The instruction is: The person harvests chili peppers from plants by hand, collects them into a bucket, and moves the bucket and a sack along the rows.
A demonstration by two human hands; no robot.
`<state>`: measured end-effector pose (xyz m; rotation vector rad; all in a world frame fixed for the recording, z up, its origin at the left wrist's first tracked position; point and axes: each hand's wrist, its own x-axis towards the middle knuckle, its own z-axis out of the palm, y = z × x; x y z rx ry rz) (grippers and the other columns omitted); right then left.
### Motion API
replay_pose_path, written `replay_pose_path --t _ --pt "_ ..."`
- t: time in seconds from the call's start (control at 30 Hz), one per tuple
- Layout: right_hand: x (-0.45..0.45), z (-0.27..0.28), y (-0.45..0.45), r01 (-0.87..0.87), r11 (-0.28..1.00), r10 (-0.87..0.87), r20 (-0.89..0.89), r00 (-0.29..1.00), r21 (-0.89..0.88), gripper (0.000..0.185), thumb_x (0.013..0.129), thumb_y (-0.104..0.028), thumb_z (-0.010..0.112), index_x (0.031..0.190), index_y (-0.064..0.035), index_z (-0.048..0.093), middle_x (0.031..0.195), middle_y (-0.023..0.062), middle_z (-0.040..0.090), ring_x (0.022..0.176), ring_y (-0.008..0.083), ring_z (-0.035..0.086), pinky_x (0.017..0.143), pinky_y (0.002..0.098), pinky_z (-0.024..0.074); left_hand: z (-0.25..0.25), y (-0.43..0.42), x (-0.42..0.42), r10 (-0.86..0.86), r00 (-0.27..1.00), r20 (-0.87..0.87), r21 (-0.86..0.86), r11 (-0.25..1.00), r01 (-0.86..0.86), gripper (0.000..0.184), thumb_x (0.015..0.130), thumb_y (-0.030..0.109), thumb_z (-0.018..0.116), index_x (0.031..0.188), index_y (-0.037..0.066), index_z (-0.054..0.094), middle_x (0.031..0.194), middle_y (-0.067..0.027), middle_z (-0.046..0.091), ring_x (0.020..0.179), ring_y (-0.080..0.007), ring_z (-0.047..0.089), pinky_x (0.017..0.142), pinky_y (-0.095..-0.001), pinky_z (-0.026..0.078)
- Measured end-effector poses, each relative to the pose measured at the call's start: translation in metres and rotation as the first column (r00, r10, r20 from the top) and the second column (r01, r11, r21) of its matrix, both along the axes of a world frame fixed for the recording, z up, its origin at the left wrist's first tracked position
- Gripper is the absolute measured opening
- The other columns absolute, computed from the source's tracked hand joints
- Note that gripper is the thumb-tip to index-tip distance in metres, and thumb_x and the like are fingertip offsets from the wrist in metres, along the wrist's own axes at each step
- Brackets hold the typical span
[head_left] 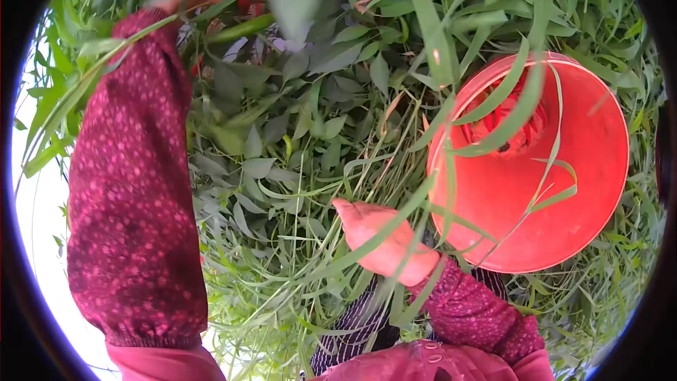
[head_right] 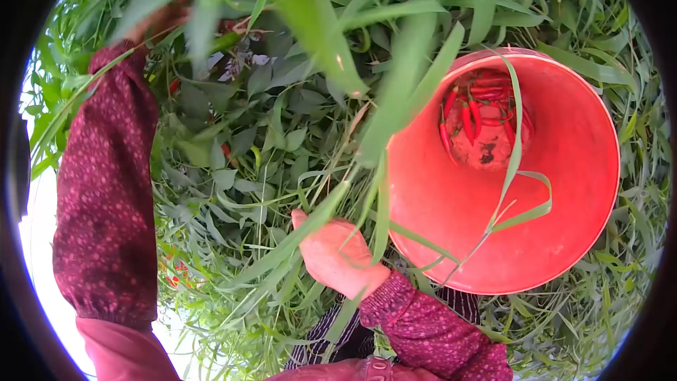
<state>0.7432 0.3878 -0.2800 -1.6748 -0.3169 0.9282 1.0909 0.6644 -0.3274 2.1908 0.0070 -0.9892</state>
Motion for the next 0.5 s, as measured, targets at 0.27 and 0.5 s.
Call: replay_pose_path --t 0.27,0.5 --pt "-0.001 -0.003 0.006 0.02 1.0 -0.018 -0.141 0.99 0.012 0.036 0.08 -0.008 0.053 0.112 0.007 0.047 0.082 0.0189 0.059 0.075 0.0365 0.059 0.066 0.042 0.05 -0.021 -0.019 -0.017 0.267 0.935 0.232 0.035 0.959 -0.282 0.037 0.087 0.015 0.055 0.119 -0.003 0.049 0.092 -0.0123 0.062 0.064 -0.0177 0.059 0.052 -0.0269 0.048" --pt "-0.008 -0.005 0.006 0.05 0.998 -0.047 -0.085 0.995 0.041 0.038 0.081 -0.01 0.054 0.115 0.0073 0.046 0.089 0.022 0.06 0.08 0.0369 0.06 0.07 0.0413 0.0506 -0.041 -0.018 -0.031 0.384 0.875 0.296 -0.043 0.92 -0.389 0.039 0.087 0.018 0.057 0.119 -0.003 0.049 0.097 -0.0121 0.062 0.072 -0.0172 0.06 0.061 -0.0275 0.049"
